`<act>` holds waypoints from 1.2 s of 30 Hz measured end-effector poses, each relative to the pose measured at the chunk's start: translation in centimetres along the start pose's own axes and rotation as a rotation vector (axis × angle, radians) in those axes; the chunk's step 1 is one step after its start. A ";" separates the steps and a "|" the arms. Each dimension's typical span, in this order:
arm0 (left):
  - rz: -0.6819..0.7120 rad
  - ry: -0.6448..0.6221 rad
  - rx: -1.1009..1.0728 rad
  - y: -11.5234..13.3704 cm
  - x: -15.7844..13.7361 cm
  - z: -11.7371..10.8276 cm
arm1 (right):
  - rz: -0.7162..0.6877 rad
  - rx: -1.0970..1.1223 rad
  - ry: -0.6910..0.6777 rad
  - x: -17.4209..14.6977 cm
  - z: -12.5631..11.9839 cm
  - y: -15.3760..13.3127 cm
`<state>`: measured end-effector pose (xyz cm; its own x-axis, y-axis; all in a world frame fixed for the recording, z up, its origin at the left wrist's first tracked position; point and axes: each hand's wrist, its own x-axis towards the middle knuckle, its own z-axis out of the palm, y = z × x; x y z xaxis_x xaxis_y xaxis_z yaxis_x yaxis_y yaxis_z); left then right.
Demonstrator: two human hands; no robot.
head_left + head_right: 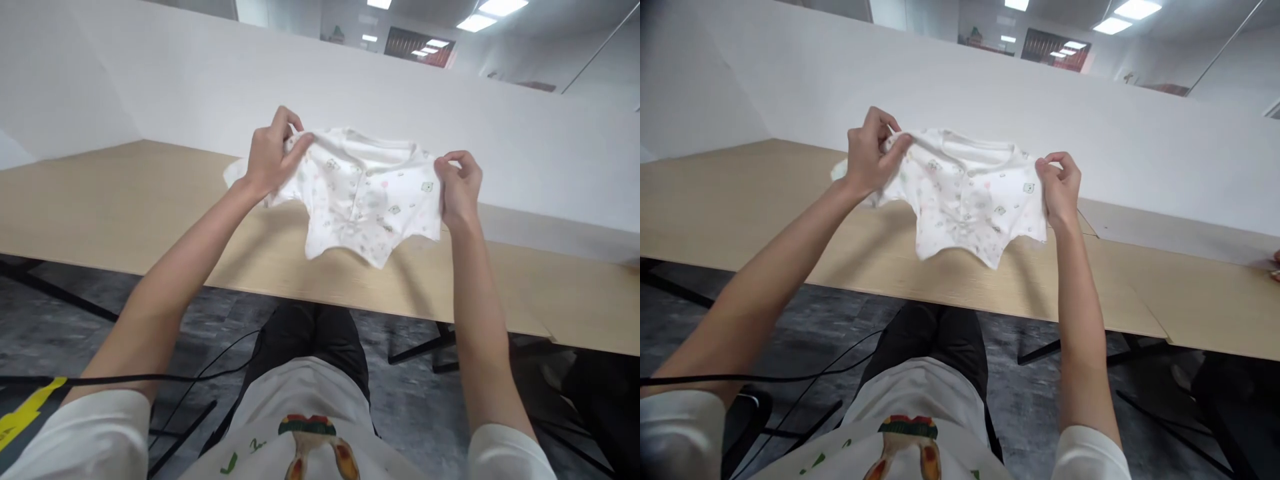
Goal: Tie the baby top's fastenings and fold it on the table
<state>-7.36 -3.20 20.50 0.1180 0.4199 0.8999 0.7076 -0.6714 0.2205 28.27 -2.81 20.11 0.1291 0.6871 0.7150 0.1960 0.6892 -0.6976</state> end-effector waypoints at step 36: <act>-0.433 -0.963 0.785 -14.8 -13.5 4.9 | 0.321 -1.602 -0.764 -6.6 -1.9 16.3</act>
<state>-15.95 4.05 3.22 -0.0038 0.9936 0.1132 0.9887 0.0207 -0.1484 32.45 3.47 4.08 0.0092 0.9971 0.0756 0.9657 -0.0285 0.2580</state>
